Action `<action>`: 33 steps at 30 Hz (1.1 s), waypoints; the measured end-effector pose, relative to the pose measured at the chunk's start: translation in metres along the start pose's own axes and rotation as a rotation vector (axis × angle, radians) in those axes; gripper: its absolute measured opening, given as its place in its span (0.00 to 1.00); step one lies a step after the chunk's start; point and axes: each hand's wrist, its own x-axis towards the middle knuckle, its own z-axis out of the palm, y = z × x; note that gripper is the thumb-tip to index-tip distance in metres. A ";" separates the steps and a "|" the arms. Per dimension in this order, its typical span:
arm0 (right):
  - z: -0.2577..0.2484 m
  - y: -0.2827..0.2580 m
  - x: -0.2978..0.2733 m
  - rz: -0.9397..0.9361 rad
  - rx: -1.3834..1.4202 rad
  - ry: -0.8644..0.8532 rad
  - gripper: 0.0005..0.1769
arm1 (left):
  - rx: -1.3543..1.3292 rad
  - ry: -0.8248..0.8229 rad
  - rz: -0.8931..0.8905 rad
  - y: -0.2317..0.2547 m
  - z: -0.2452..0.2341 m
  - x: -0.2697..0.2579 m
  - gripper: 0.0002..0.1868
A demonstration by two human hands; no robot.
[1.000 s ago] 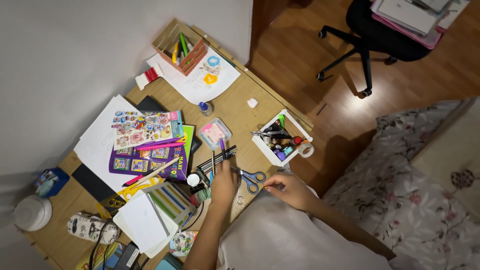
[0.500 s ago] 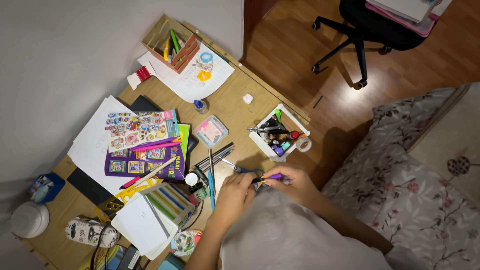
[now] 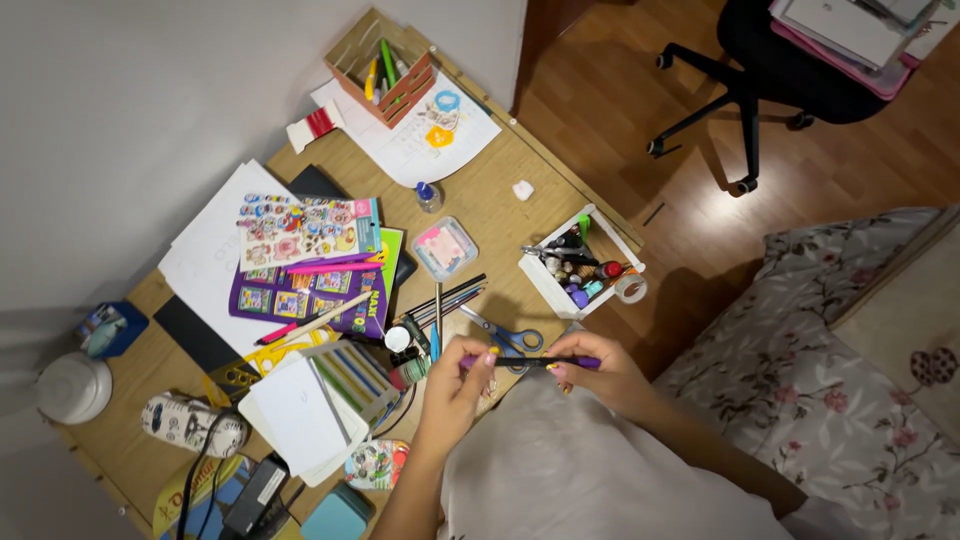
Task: Organize stationery items, stickers, and tools into a white container on a desk.
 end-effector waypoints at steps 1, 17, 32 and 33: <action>0.002 0.003 0.000 0.003 -0.005 -0.008 0.14 | -0.003 0.009 0.000 -0.003 0.001 -0.001 0.06; -0.031 0.003 0.022 -0.023 -0.036 -0.164 0.12 | -0.179 0.345 0.050 0.001 -0.010 -0.021 0.11; -0.193 -0.065 0.043 -0.225 -0.198 0.331 0.09 | 0.056 0.461 0.352 0.080 0.064 0.041 0.09; -0.197 -0.065 0.045 -0.242 -0.203 0.330 0.09 | 0.245 0.372 0.363 0.092 0.074 0.053 0.09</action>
